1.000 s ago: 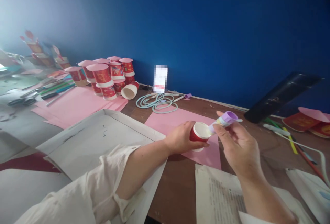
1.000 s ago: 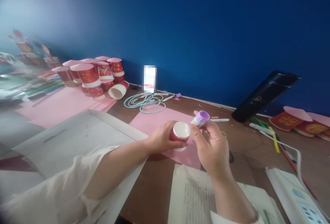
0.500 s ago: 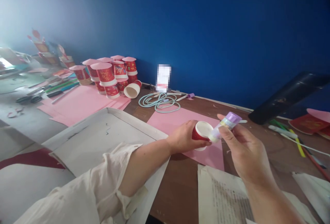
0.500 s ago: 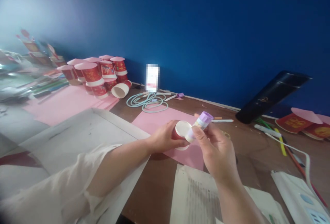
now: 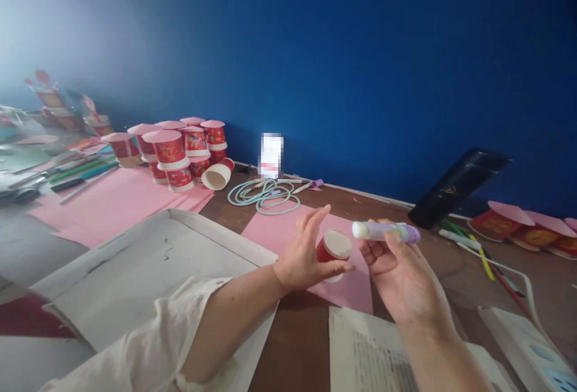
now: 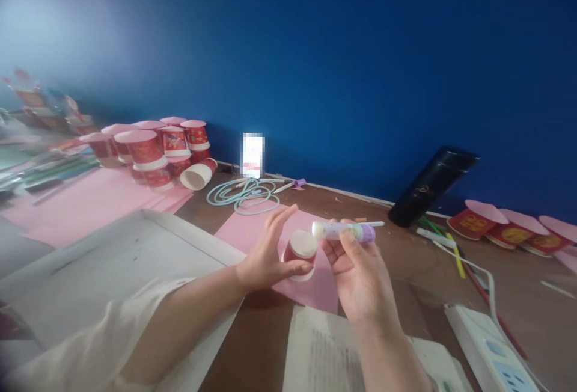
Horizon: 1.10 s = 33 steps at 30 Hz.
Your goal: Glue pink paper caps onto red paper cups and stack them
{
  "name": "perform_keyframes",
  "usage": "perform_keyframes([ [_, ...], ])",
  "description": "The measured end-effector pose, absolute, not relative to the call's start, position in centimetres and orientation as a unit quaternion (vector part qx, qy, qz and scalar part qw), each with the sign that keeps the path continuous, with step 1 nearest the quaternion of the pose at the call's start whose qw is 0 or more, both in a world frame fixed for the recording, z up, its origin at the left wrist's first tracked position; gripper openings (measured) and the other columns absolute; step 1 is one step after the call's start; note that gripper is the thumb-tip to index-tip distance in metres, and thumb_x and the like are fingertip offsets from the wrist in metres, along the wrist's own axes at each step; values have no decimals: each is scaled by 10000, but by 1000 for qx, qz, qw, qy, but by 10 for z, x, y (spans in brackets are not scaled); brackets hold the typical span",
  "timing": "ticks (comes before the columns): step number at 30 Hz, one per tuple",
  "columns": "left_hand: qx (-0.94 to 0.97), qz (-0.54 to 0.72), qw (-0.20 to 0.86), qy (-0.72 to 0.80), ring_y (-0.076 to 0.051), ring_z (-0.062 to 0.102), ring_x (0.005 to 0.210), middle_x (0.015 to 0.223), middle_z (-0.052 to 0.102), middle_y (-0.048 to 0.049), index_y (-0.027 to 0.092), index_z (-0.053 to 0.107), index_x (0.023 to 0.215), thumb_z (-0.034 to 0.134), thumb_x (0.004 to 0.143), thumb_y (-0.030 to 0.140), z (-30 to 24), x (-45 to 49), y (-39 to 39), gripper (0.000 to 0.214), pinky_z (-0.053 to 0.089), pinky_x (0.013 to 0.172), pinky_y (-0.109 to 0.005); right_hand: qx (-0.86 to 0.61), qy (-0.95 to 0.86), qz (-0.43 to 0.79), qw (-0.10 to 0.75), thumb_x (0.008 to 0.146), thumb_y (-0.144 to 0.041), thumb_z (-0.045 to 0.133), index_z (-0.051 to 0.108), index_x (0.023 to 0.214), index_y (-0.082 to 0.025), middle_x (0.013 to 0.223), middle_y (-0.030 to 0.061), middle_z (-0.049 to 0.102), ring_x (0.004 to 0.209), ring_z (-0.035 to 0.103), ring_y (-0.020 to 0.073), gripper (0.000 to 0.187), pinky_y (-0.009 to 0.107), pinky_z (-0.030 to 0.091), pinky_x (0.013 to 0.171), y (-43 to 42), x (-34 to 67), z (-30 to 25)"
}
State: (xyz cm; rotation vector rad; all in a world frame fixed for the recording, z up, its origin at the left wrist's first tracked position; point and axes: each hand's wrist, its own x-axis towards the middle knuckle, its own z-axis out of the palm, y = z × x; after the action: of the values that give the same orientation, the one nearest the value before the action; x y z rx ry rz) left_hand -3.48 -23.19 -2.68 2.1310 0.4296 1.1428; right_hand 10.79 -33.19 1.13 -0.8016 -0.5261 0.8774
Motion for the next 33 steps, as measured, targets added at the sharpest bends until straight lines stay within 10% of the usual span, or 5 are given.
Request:
perform_keyframes([
  [14,726,523,430,123,-167,566,860,916,603,-49,186,571,960,695,800,354,0,-44,-259,263,475,794,-321,-446,-348,394,725,761,-277,774,648,1057,-317,901,-17,683,811,650,171,324,318,537,758,-344,88,13],
  [20,690,505,496,153,-155,563,844,917,599,-50,176,561,1000,676,813,359,-4,-44,-259,286,474,785,-304,-511,-397,335,685,826,-407,682,522,1349,-361,1170,58,661,910,653,234,549,406,548,780,-353,104,17],
  [33,619,454,626,142,-135,594,731,851,626,-40,171,535,987,691,795,368,-5,-44,-262,317,495,690,-285,-516,-336,386,686,766,-348,755,705,1160,-286,1086,60,706,892,656,207,403,323,551,802,-353,126,6],
])
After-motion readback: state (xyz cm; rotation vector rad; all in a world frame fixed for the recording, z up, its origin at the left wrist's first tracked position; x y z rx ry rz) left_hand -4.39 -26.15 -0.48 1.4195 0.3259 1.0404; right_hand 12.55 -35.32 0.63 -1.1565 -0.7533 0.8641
